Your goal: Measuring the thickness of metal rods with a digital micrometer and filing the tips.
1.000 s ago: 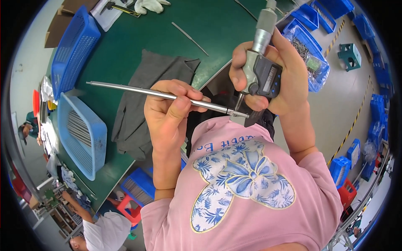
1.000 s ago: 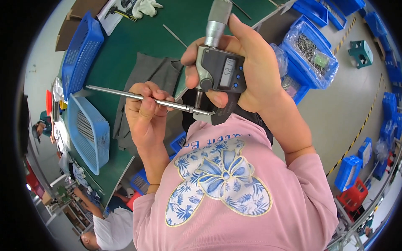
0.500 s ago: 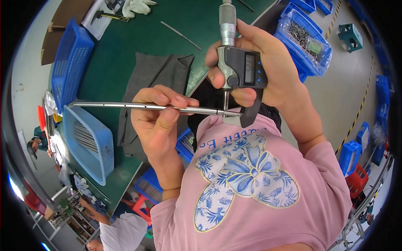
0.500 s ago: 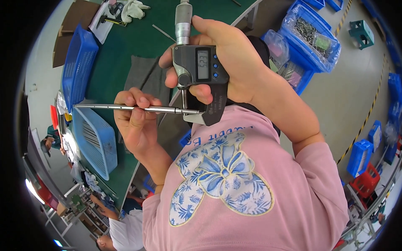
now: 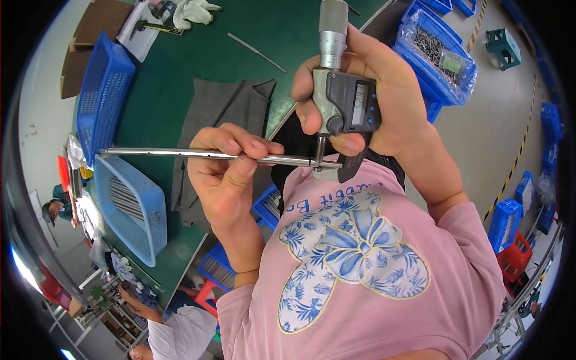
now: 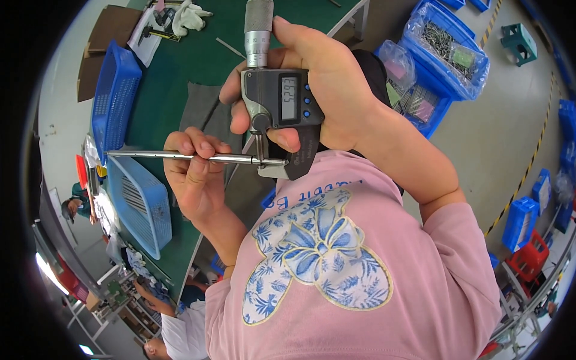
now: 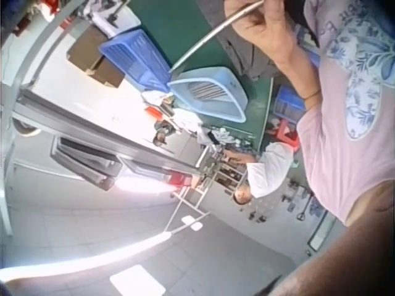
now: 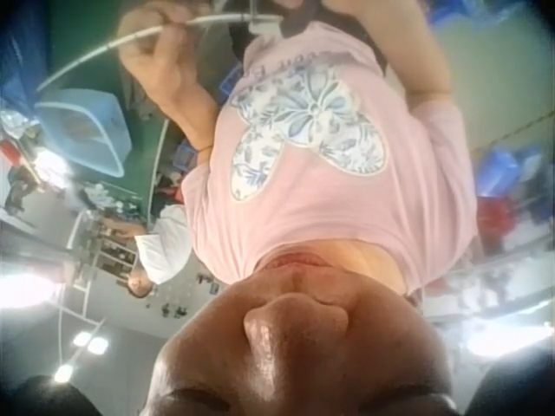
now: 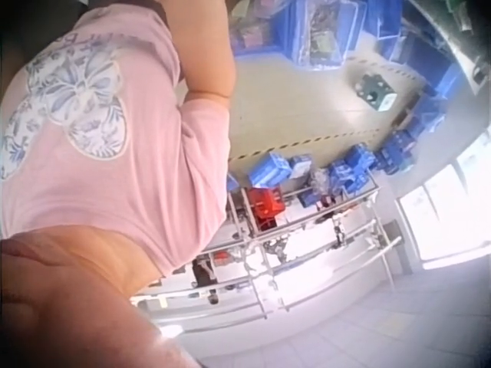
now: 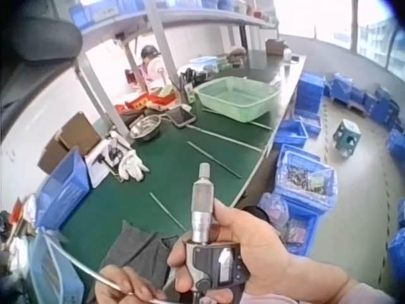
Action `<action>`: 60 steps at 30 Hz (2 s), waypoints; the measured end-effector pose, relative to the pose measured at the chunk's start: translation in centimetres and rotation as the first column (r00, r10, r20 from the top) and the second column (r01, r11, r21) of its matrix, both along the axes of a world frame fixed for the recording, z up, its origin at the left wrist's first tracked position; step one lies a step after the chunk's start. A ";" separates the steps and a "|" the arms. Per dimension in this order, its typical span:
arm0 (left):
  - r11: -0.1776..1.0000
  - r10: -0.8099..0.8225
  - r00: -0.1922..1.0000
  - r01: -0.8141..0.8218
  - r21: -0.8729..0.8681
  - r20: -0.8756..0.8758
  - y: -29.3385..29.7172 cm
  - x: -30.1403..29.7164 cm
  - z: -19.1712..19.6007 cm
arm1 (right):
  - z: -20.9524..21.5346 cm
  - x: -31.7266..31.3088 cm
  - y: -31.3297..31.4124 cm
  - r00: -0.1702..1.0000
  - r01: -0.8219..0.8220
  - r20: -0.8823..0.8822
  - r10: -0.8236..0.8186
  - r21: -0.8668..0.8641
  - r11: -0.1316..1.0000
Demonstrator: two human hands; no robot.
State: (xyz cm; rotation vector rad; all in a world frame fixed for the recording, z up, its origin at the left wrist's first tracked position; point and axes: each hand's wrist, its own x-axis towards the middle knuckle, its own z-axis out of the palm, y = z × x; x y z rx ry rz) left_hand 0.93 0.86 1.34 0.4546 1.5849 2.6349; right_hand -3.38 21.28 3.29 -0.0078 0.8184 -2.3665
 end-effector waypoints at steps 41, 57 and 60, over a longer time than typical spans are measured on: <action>0.998 -0.051 0.999 0.051 0.023 0.010 -0.9 -0.2 -0.2 | 0.1 0.6 -0.2 0.999 0.039 0.023 -0.036 -0.134 0.990; 0.997 -0.070 0.997 0.069 0.043 0.029 -1.2 -0.1 -0.3 | 0.1 0.8 -0.5 0.999 0.017 0.049 -0.010 -0.127 0.992; 0.997 -0.064 0.998 0.063 0.047 0.025 -1.1 -0.1 -0.3 | 0.1 0.9 -0.4 1.000 0.024 0.022 -0.022 -0.105 0.994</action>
